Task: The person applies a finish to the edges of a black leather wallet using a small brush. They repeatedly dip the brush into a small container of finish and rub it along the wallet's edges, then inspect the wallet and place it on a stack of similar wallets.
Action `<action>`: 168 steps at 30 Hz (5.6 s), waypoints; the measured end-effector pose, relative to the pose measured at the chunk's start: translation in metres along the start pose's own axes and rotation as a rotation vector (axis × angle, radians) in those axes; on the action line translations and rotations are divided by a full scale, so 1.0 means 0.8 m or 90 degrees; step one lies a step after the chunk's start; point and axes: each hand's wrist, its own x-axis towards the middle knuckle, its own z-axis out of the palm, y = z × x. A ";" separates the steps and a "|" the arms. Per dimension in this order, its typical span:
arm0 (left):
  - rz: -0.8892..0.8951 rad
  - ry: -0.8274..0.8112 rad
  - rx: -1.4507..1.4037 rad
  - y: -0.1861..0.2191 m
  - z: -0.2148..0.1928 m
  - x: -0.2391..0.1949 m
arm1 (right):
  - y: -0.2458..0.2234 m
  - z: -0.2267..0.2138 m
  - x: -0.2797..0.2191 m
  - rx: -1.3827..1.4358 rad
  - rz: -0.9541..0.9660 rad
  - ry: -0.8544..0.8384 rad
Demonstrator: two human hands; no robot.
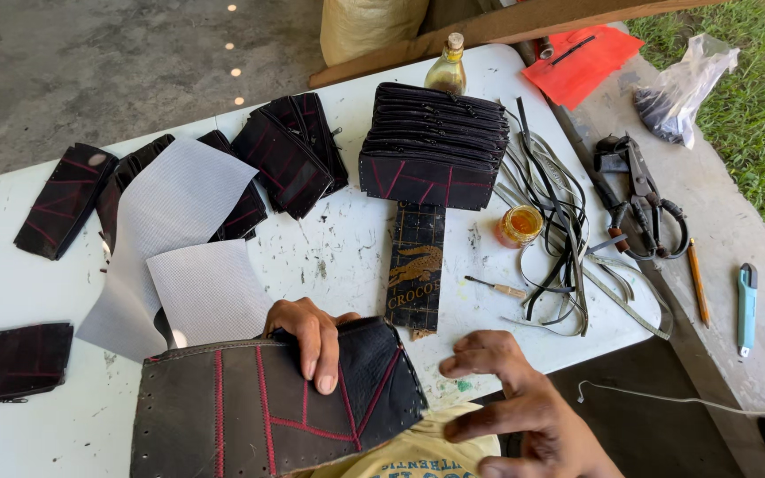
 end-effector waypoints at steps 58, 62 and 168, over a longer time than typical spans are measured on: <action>-0.036 0.333 0.979 -0.041 0.141 0.021 | 0.021 -0.013 0.049 -0.392 0.056 0.089; -0.047 0.345 0.982 -0.044 0.144 0.019 | 0.026 -0.014 0.070 -0.432 0.045 0.071; 0.026 0.323 1.157 -0.059 0.133 0.015 | 0.031 -0.023 0.074 -0.270 -0.015 0.031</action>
